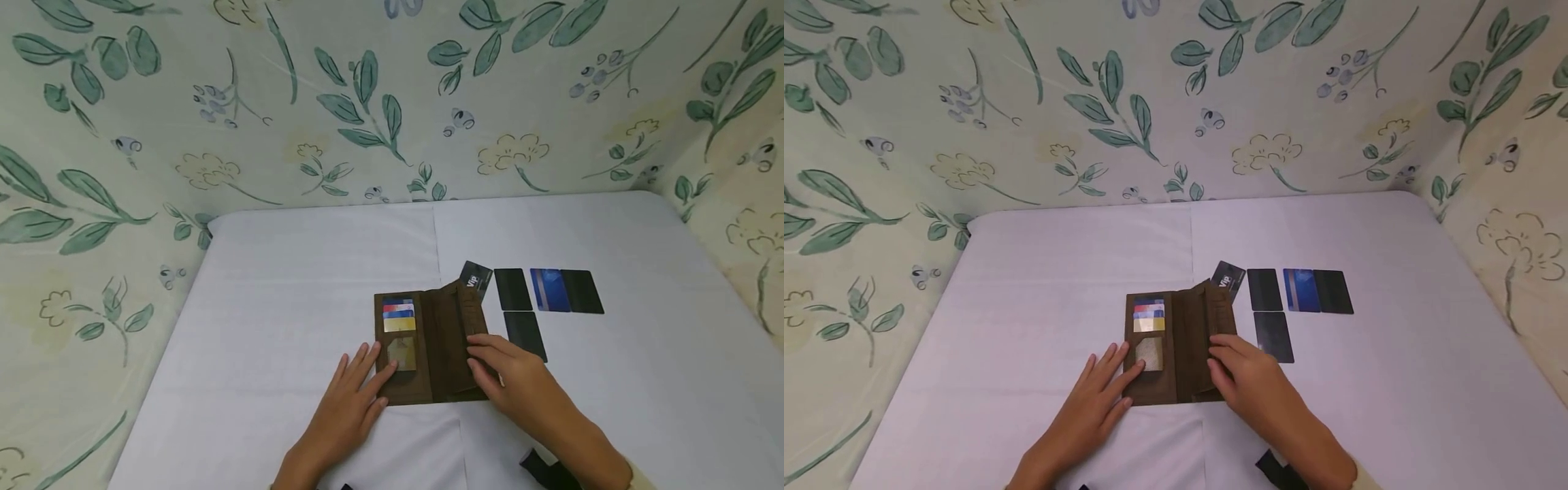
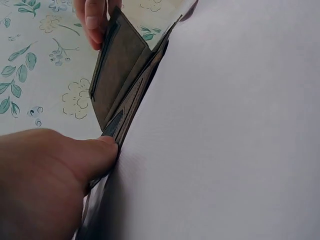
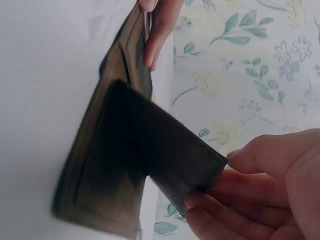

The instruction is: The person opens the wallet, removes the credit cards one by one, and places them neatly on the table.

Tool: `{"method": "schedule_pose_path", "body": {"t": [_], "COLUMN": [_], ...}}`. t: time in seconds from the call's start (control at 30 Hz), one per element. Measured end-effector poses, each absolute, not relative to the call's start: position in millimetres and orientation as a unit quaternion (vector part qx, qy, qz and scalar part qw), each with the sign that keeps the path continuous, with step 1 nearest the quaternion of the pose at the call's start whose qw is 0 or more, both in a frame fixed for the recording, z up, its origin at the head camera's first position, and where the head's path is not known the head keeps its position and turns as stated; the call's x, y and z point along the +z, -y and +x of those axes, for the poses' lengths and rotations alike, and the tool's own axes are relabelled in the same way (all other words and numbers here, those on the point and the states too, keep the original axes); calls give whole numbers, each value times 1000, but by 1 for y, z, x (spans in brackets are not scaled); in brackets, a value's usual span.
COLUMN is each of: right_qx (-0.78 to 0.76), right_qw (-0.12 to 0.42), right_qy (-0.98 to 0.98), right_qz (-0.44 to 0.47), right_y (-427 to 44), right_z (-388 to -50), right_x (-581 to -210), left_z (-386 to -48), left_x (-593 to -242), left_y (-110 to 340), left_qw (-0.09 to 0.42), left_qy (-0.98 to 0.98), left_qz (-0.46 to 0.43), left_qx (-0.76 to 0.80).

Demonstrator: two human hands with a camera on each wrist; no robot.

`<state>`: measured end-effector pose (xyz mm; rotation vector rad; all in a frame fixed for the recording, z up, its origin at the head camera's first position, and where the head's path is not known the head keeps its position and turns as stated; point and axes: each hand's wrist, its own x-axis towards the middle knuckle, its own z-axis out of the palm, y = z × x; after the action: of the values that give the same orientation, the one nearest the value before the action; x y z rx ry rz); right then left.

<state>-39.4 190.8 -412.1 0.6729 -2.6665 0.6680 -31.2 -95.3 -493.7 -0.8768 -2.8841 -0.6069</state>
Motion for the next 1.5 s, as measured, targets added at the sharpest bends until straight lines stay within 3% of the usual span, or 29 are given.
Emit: {"method": "schedule_pose_path", "body": {"t": [0.37, 0.67, 1.1, 1.3, 1.5], "right_qx": [229, 203, 197, 203, 323], "right_qw": [157, 88, 34, 6, -34], "right_qy": [941, 965, 968, 968, 935], "right_qz": [194, 142, 149, 148, 143], "right_y": [-205, -202, -192, -191, -177], "right_z": [-30, -28, -35, -48, -78], "right_x": [-423, -425, -424, -422, -429], "left_z": [-31, -31, -33, -34, -33], "left_x": [-492, -496, -495, -494, -496], "left_y": [96, 96, 95, 92, 95], "left_qw": [30, 49, 66, 65, 70], "left_qy": [928, 921, 915, 912, 913], "left_qz": [-296, -305, -305, -309, -303], "left_qx": [-226, -237, -256, -264, -265]}}
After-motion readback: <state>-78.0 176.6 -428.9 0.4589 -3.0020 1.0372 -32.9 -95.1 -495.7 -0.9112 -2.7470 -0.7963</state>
